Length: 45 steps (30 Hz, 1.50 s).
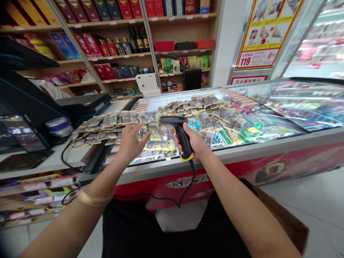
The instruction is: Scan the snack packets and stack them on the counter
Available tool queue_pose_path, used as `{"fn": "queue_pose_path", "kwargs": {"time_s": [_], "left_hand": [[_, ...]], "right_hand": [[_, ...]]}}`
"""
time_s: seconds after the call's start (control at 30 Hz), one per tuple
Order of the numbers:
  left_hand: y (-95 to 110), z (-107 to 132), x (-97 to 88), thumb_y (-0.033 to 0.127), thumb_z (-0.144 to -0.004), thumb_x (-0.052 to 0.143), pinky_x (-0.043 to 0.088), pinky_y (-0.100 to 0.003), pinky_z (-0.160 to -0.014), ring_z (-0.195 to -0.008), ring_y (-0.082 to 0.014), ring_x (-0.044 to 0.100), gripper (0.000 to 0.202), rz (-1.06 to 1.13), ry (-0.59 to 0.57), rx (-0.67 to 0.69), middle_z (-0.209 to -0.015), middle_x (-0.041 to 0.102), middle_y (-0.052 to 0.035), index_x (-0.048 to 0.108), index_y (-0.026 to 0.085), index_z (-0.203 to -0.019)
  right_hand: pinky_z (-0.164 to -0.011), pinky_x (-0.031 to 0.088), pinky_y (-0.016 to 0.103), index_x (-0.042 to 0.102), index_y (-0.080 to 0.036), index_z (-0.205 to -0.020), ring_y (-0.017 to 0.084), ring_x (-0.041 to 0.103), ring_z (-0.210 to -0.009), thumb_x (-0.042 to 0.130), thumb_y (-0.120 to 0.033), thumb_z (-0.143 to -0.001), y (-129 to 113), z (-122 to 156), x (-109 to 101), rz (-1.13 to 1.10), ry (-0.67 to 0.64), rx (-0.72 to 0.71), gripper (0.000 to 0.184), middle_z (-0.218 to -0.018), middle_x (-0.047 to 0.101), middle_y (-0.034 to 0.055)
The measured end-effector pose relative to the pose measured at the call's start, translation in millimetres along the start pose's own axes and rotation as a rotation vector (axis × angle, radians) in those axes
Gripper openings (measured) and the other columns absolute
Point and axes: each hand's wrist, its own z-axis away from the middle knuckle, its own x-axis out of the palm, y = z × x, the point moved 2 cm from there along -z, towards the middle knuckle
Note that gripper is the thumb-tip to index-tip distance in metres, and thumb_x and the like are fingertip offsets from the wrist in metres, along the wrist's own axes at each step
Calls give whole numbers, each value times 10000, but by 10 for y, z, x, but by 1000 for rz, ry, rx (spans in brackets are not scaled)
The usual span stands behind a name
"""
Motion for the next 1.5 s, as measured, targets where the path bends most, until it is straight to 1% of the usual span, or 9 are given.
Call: {"fn": "queue_pose_path", "kwargs": {"time_s": [0.17,0.33,0.53,0.7,0.83,1.07,1.17,1.37,1.5], "left_hand": [[653,-97,380,417,-926,631,499,-427,-1050,-1149,-274,648,389,183,-229,69,-1182,713,-137,708,172,-1218],[1308,-103,753,505,-942,601,510,-386,-1007,-1128,-299,683,488,113,-518,-6,-1190,723,-190,715,105,-1198],[1727,-106,938,645,-867,638,478,-428,-1052,-1260,-380,611,665,-96,-602,-5,-1288,653,-272,684,61,-1181],[1695,-195,909,483,-763,800,536,-430,-951,-1185,-375,660,598,15,-690,-107,-1234,692,-227,624,115,-1201],[1497,-275,806,255,-678,852,594,-442,-755,-880,-374,756,295,349,-764,-311,-927,728,-164,682,147,-893],[1212,-297,626,178,-841,705,621,-345,-680,-726,-246,765,36,736,-978,-652,-721,725,-101,688,175,-809],[1183,-295,611,167,-891,657,624,-302,-643,-687,-215,755,81,833,-926,-719,-709,723,-88,673,174,-813],[1156,-307,649,128,-959,563,644,-257,-725,-749,-180,762,164,990,-623,-964,-755,729,-116,594,171,-803],[1101,-304,620,116,-953,559,631,-232,-648,-698,-174,754,120,948,-565,-978,-738,727,-109,590,154,-843]], "right_hand": [[-407,398,221,646,-175,-1013,101,466,-456,641,-690,-854,-427,443,-576,70,99,-163,539,-649,550,-15],[-410,391,233,671,-166,-992,105,464,-458,677,-700,-817,-699,970,-1150,146,283,-232,562,-638,554,-8],[-426,406,234,627,-179,-911,103,474,-457,746,-712,-739,-688,1268,-1448,154,344,-215,572,-633,562,-14],[-426,404,243,630,-178,-961,112,471,-465,671,-701,-823,-638,1287,-1470,154,325,-204,542,-646,563,-10],[-426,393,244,638,-179,-987,118,464,-469,589,-681,-900,-609,1290,-1433,150,331,-180,512,-649,553,-7],[-423,389,242,624,-184,-986,121,458,-467,579,-679,-902,-565,1252,-1410,132,330,-149,504,-648,552,-5],[-419,396,238,622,-179,-978,120,464,-465,592,-671,-896,-553,1232,-1419,122,322,-142,500,-646,558,-4],[-425,401,241,626,-168,-1020,115,474,-453,595,-661,-901,-557,1204,-1374,114,304,-149,508,-645,565,-10],[-434,404,252,634,-168,-1013,118,479,-452,594,-669,-901,-580,1156,-1286,134,290,-134,515,-635,563,-8]]}}
